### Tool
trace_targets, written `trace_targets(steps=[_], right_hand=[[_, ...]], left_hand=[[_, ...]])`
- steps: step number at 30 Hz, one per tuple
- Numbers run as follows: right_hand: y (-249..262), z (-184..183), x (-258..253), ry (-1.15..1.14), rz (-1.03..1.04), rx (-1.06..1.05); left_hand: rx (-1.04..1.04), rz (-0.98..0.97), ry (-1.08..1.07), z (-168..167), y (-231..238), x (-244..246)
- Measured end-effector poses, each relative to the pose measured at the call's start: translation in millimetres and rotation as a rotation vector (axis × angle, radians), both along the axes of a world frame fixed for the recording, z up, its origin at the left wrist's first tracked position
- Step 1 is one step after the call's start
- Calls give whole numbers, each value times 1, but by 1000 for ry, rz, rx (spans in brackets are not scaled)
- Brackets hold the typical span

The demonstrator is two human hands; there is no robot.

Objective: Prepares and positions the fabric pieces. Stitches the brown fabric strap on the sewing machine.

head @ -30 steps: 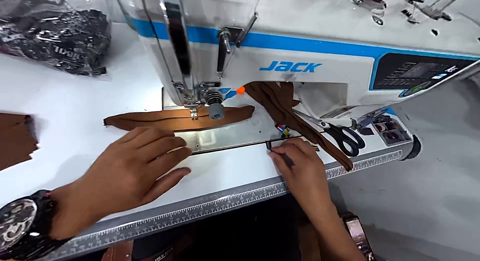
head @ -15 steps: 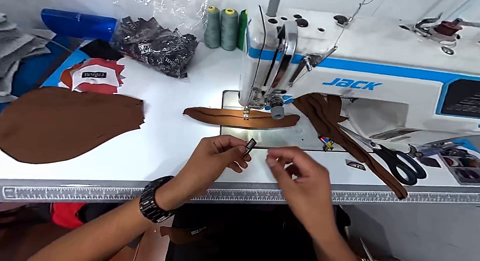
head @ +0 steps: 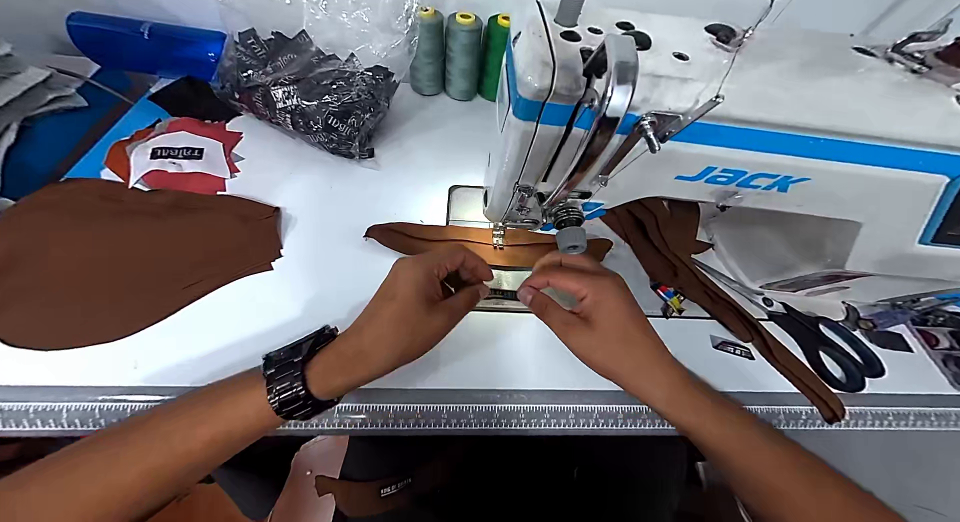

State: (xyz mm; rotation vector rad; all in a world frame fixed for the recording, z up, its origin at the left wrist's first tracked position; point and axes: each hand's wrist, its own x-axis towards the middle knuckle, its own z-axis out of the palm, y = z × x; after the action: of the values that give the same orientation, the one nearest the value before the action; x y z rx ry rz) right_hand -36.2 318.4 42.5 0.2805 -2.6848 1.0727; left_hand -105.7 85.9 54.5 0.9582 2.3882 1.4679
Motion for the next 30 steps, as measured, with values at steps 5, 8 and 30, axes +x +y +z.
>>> trace_targets(steps=[5,8,30], right_hand=[[10,-22,-44,86,-85,177],[13,-27,-56,113,-104,271],[16,-32,-72,-150,-109,203]], left_hand=[[-61,21,183,-5,18,-33],[-148,11,387,-10,24,-41],[-331,-221,884,-42,5,-49]])
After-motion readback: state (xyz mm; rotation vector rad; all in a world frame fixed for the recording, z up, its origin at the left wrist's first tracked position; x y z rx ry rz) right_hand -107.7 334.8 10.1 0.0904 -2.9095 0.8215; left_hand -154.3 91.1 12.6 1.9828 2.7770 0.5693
